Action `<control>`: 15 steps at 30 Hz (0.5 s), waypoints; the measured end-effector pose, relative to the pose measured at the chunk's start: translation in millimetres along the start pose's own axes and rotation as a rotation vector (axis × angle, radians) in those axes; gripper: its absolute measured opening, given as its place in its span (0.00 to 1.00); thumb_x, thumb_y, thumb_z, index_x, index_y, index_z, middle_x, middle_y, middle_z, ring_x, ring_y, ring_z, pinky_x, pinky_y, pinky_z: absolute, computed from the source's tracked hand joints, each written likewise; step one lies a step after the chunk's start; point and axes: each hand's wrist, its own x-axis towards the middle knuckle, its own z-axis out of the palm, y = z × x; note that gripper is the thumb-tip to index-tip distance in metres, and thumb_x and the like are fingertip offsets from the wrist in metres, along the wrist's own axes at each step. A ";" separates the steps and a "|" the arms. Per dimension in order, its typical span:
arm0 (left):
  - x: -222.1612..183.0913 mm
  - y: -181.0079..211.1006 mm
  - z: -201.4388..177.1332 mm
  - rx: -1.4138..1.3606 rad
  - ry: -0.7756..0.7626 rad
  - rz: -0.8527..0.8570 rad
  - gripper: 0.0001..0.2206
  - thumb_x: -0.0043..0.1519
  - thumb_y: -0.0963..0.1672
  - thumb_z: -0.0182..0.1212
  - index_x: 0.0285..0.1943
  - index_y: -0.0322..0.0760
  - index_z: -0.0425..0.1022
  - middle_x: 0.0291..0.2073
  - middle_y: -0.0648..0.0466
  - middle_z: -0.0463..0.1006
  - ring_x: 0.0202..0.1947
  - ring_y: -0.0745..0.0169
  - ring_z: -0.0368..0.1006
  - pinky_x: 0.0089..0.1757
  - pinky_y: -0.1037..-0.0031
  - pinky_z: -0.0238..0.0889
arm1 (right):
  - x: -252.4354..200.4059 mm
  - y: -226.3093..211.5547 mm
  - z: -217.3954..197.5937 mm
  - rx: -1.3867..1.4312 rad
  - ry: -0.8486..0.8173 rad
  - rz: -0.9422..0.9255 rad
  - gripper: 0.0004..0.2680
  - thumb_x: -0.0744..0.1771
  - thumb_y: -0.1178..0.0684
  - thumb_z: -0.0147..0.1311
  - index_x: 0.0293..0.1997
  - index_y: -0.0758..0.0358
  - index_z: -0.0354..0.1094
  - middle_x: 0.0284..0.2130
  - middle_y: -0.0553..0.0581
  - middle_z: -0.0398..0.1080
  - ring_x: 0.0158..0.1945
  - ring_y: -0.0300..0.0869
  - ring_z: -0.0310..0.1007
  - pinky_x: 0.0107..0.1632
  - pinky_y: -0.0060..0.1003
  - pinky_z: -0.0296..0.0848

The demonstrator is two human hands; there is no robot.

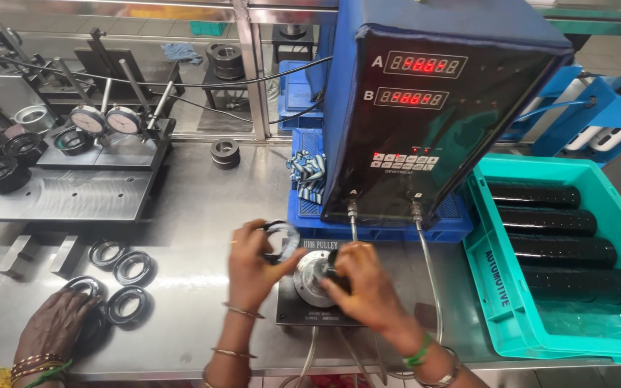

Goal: Testing the quality and dimensions of metal rings using a specialized fixture and a digital gauge readout.

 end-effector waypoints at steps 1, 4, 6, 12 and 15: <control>-8.1 -21.2 -7.8 0.003 0.001 -0.002 0.24 0.42 0.51 0.81 0.24 0.33 0.67 0.47 0.45 0.76 0.42 0.48 0.71 0.41 0.63 0.68 | 1.3 -6.4 6.2 0.003 -0.002 -0.002 0.12 0.60 0.52 0.66 0.36 0.63 0.63 0.41 0.58 0.66 0.44 0.47 0.69 0.44 0.40 0.71; -29.2 -75.2 -30.1 0.185 0.026 -0.104 0.25 0.45 0.51 0.79 0.25 0.31 0.66 0.42 0.45 0.76 0.41 0.48 0.69 0.41 0.62 0.66 | 5.7 -18.8 19.6 -0.159 -0.046 -0.272 0.11 0.60 0.52 0.66 0.34 0.60 0.63 0.46 0.60 0.65 0.58 0.56 0.66 0.54 0.49 0.69; -45.9 -99.0 -48.5 0.412 -0.125 -0.438 0.26 0.44 0.56 0.78 0.28 0.33 0.70 0.36 0.47 0.77 0.39 0.49 0.68 0.37 0.61 0.66 | 4.7 -20.9 24.6 -0.240 -0.066 -0.332 0.11 0.61 0.54 0.65 0.39 0.63 0.64 0.48 0.62 0.64 0.61 0.58 0.62 0.60 0.52 0.66; -93.5 -147.6 -83.6 0.676 -0.112 -0.469 0.24 0.44 0.55 0.77 0.40 0.38 0.80 0.49 0.45 0.74 0.53 0.42 0.68 0.49 0.58 0.67 | 23.3 -69.2 -23.8 -0.189 -0.192 -0.291 0.08 0.63 0.52 0.60 0.41 0.61 0.69 0.48 0.63 0.67 0.55 0.59 0.66 0.53 0.53 0.67; -103.6 -147.4 -72.0 0.980 0.031 -0.340 0.15 0.55 0.50 0.71 0.46 0.42 0.79 0.63 0.45 0.68 0.62 0.42 0.63 0.59 0.55 0.60 | 46.0 -135.6 -85.2 -0.019 -0.629 -0.224 0.05 0.67 0.53 0.51 0.43 0.59 0.70 0.37 0.58 0.73 0.43 0.52 0.75 0.45 0.47 0.73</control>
